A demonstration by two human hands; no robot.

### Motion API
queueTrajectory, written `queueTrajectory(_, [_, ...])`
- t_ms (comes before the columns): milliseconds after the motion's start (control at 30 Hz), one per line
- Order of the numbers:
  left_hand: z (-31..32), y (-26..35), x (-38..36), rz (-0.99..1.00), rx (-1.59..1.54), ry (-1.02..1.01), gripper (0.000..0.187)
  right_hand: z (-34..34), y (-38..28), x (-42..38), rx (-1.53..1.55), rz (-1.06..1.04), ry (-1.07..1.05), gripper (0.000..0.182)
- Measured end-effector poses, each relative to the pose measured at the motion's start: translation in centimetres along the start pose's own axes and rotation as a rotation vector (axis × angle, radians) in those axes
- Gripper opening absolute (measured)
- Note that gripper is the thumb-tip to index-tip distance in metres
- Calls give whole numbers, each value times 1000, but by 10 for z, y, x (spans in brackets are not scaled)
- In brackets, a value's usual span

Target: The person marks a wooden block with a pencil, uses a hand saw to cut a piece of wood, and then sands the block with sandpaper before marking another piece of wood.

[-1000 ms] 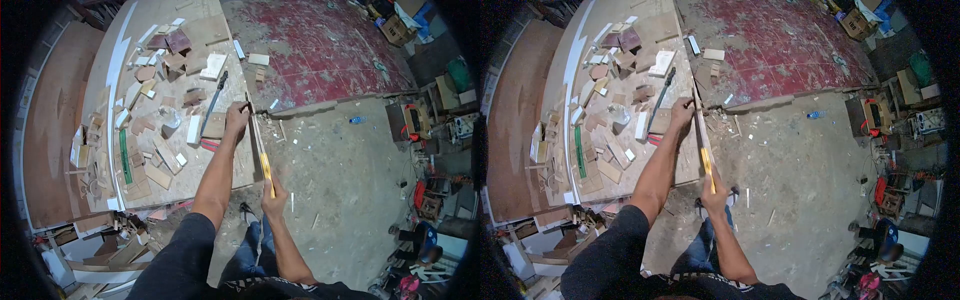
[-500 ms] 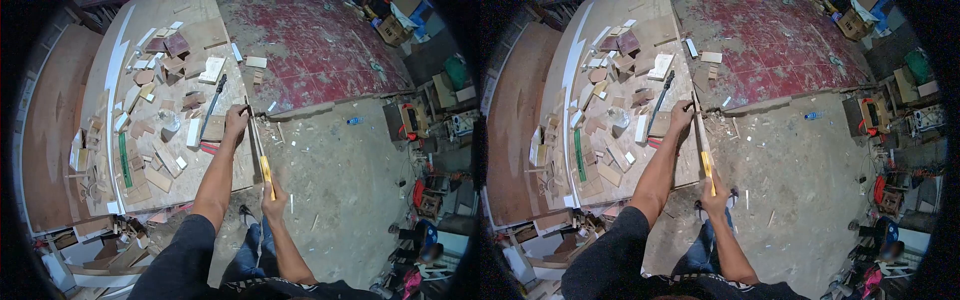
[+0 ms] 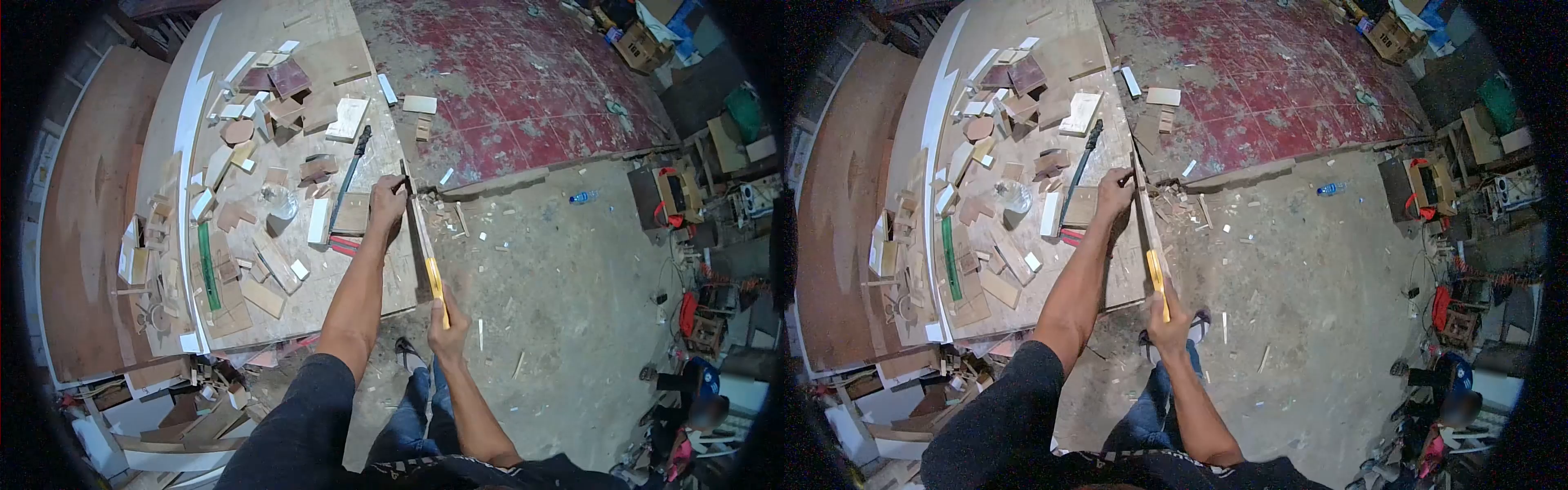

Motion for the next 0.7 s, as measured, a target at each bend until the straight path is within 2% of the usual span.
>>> queueTrajectory(100, [-1,3,-8,-63,4,-35,34,15,-10,45,-84,34,-39,39])
queueTrajectory(300, [-4,3,-4,-93,40,-64,37,-5,1,1,-73,70,15,39])
queueTrajectory(333, [-4,4,-4,-133,3,-67,33,-8,-4,9,-42,159,7,38])
queueTrajectory(367, [-2,5,-1,-137,-3,-66,33,-12,1,14,-49,157,5,38])
queueTrajectory(467, [-1,-3,1,-62,13,-88,35,-28,9,4,-62,53,-7,35])
queueTrajectory(500, [-5,-3,4,-55,22,-87,35,-29,7,3,-51,52,-4,35])
queueTrajectory(567, [-5,-1,1,-57,14,-156,37,-35,6,-2,-2,226,-69,36])
queueTrajectory(700, [-2,-10,1,-41,43,-181,39,-22,-3,22,-71,147,-73,35])
Point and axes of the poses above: each hand's wrist, its own x-axis towards the middle knuckle, its own z-axis out of the palm, y = z × x, the point moved 2 cm from there along x, towards the middle knuckle, and after that the axes turned 5 degrees about y, right-handed, at the moved point
